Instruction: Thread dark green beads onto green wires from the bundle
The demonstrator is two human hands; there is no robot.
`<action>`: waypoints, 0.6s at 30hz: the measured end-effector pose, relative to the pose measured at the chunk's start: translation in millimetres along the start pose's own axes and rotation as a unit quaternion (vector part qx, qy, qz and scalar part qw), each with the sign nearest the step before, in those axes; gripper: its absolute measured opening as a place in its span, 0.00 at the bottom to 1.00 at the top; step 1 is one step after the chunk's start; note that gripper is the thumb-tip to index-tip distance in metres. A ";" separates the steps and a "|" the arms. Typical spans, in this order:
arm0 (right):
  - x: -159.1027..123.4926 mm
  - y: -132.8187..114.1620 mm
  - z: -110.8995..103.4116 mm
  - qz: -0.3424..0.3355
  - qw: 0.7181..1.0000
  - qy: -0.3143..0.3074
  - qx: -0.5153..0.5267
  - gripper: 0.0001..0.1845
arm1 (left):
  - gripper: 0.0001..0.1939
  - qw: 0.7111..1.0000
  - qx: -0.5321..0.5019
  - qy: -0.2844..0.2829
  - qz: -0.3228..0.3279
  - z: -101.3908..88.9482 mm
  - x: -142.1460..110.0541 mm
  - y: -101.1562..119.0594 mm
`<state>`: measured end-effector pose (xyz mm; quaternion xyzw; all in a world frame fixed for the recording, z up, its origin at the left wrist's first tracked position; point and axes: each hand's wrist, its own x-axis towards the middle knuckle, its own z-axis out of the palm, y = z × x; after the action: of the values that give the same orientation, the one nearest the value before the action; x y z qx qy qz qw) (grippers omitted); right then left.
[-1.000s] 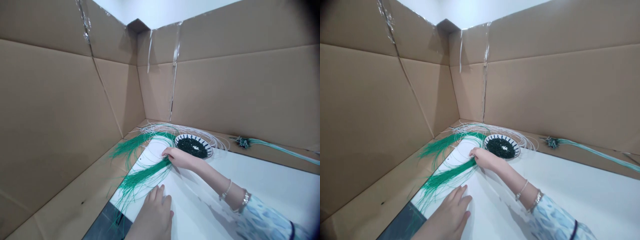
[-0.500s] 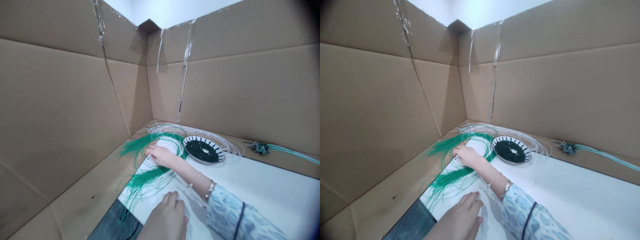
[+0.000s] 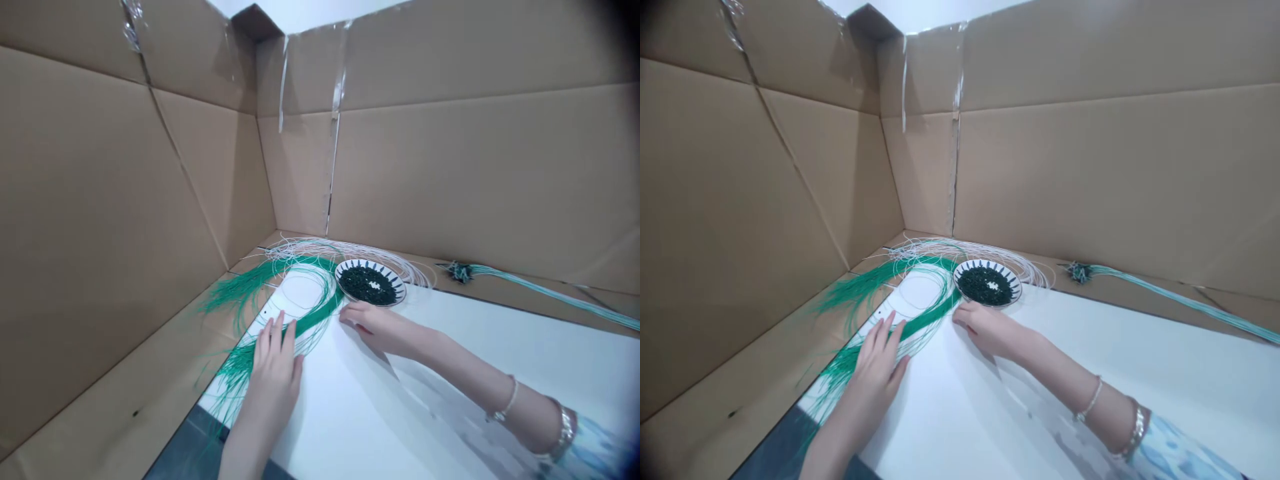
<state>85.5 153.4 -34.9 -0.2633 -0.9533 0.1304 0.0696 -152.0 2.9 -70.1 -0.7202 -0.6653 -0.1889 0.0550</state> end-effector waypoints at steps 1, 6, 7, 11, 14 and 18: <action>-6.3 -3.4 1.4 0.000 1.000 0.003 0.000 0.14 | 0.24 1.000 0.006 0.003 -0.007 5.0 1.1 -3.6; -28.0 -10.8 -3.6 0.022 1.000 -0.001 -0.017 0.12 | 0.21 0.999 0.038 0.011 -0.019 5.5 -2.4 -5.4; -30.0 -10.4 -6.3 0.035 0.999 -0.004 -0.027 0.11 | 0.20 0.999 0.046 0.012 -0.018 3.1 -3.1 -4.0; -28.9 -9.3 -15.9 0.098 0.992 -0.007 -0.078 0.08 | 0.14 0.998 0.068 0.012 -0.011 -5.5 -3.7 1.8; -17.1 -12.9 -18.0 0.100 0.990 0.002 -0.095 0.09 | 0.13 0.997 0.080 0.011 -0.014 -8.1 -6.9 7.6; 14.6 -22.1 -12.0 0.041 0.996 0.023 -0.070 0.14 | 0.18 0.997 0.080 -0.011 -0.008 -3.5 -7.2 20.6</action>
<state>64.8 145.3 -16.2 -0.3098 -0.9465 0.0597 0.0678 -132.8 -7.3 -65.8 -0.7099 -0.6849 -0.1272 0.1036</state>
